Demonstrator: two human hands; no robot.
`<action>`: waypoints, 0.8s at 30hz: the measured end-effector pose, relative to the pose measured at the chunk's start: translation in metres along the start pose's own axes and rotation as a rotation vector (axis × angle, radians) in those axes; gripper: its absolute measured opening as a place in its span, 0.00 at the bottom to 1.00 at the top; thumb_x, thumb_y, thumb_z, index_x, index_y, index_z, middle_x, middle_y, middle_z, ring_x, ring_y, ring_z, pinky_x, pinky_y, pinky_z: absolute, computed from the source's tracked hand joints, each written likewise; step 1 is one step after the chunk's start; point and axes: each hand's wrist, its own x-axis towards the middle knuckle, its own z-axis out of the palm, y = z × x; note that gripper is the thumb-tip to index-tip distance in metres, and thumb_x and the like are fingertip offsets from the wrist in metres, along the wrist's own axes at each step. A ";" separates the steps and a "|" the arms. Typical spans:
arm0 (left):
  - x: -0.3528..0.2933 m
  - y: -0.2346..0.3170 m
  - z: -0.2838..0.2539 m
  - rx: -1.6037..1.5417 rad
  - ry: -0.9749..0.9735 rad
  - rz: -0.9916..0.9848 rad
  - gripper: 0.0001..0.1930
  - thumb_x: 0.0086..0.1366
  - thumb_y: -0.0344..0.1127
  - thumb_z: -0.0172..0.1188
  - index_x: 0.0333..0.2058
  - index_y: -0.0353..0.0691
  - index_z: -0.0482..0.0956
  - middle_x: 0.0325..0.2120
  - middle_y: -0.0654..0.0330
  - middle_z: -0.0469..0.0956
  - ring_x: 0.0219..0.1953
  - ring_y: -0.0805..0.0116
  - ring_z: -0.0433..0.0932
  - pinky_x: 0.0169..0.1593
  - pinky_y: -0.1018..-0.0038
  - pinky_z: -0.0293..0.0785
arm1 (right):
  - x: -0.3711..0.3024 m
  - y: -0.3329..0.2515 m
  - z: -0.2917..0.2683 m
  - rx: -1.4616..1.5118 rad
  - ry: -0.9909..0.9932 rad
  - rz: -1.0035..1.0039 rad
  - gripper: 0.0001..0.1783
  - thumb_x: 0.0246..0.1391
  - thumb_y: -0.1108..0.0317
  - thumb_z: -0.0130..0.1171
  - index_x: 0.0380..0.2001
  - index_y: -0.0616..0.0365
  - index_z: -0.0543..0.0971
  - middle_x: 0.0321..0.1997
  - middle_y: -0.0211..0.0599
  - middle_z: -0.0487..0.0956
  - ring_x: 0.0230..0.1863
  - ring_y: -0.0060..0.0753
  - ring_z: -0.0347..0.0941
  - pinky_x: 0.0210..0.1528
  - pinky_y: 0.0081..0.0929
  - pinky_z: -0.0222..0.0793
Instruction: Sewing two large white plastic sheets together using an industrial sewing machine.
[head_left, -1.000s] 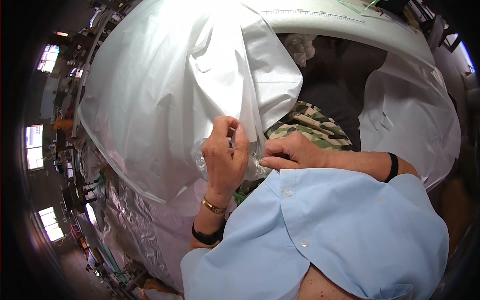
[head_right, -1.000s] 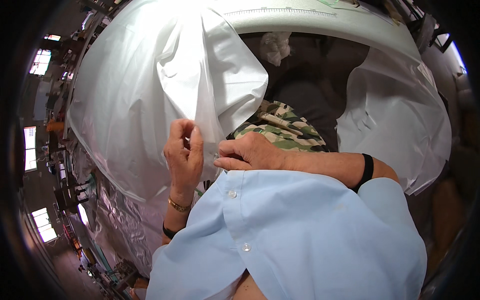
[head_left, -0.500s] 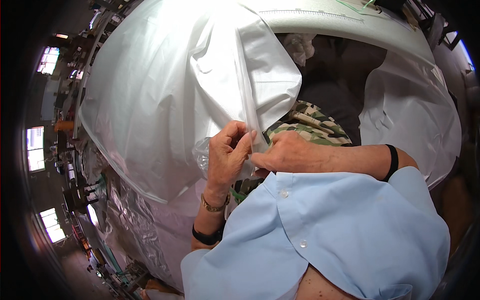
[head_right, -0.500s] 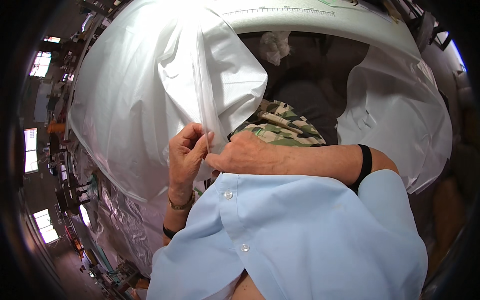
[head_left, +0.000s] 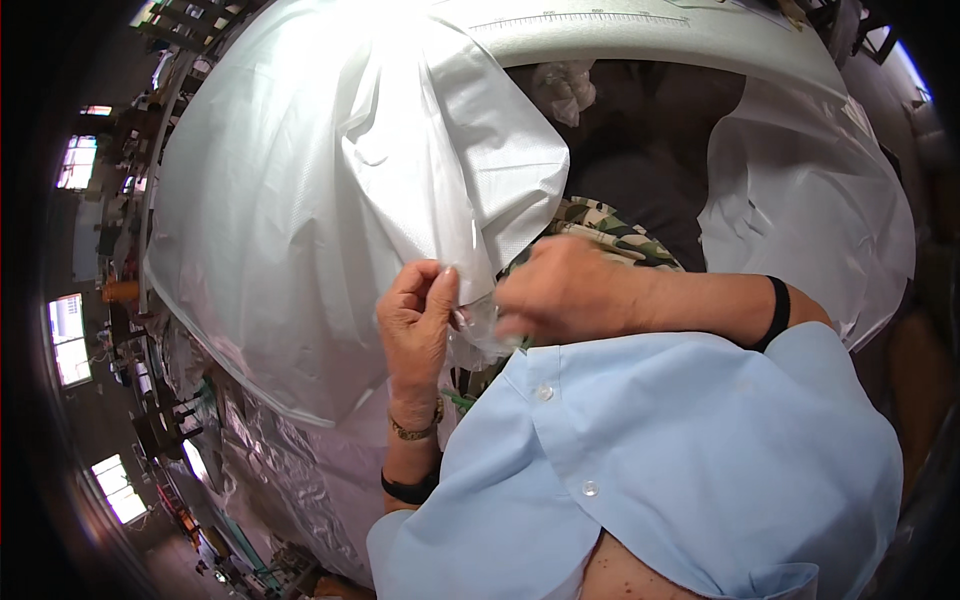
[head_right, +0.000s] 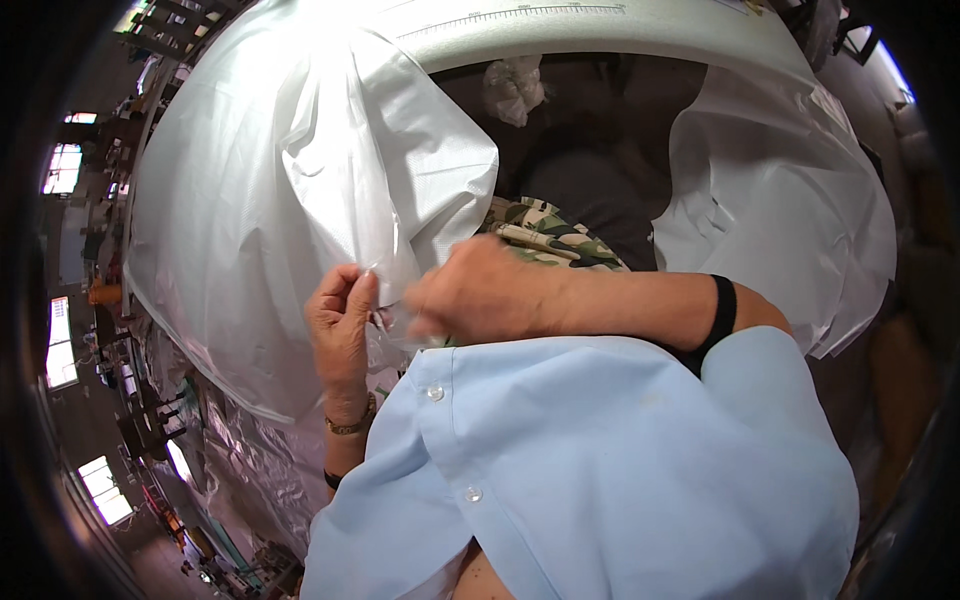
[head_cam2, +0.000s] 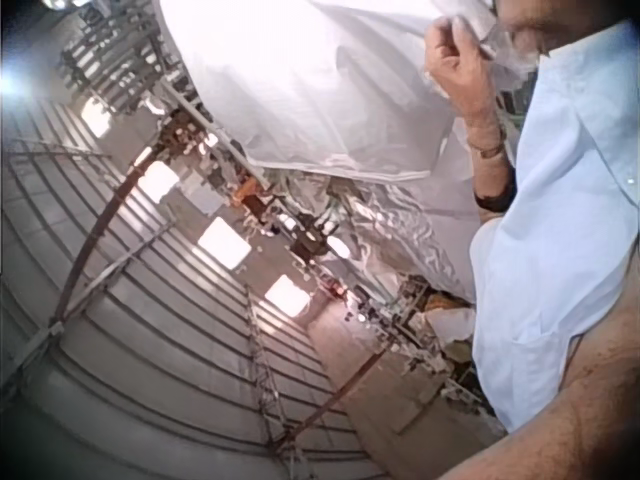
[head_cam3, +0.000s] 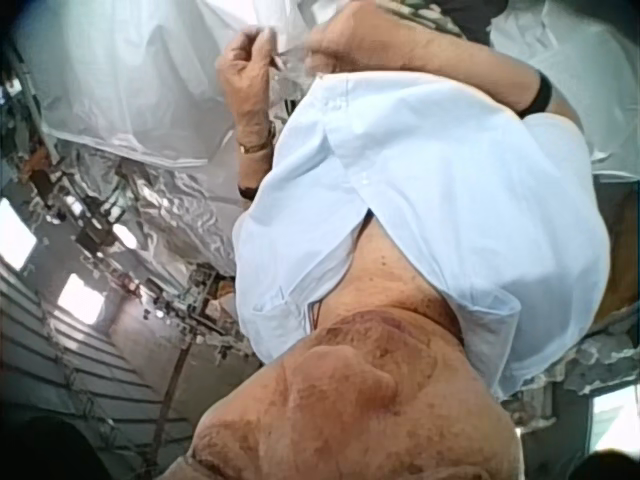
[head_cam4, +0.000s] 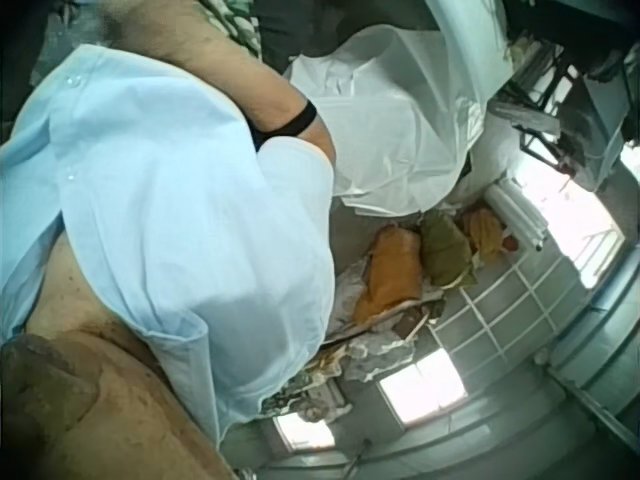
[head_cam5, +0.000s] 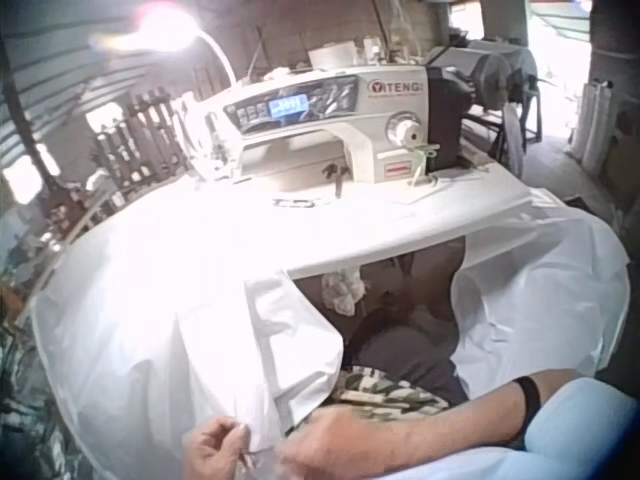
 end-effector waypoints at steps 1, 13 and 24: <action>0.000 0.002 -0.005 0.029 0.025 0.037 0.05 0.71 0.30 0.58 0.39 0.35 0.76 0.25 0.68 0.75 0.24 0.84 0.72 0.26 0.84 0.66 | -0.006 0.008 -0.006 0.188 -0.017 0.304 0.19 0.55 0.55 0.62 0.25 0.61 0.74 0.16 0.35 0.74 0.16 0.34 0.72 0.20 0.30 0.67; 0.000 0.056 -0.059 0.265 0.141 0.257 0.04 0.71 0.31 0.60 0.37 0.39 0.78 0.24 0.78 0.71 0.22 0.90 0.59 0.25 0.88 0.51 | -0.022 0.058 0.028 1.135 0.360 1.208 0.19 0.59 0.59 0.66 0.39 0.68 0.79 0.33 0.33 0.80 0.35 0.23 0.75 0.37 0.21 0.72; -0.002 0.089 -0.043 0.358 -0.075 0.242 0.04 0.68 0.25 0.60 0.33 0.33 0.77 0.21 0.74 0.69 0.23 0.87 0.61 0.26 0.86 0.55 | 0.026 -0.037 -0.031 0.585 -0.072 0.344 0.10 0.64 0.68 0.56 0.31 0.62 0.70 0.24 0.40 0.70 0.24 0.35 0.69 0.28 0.31 0.65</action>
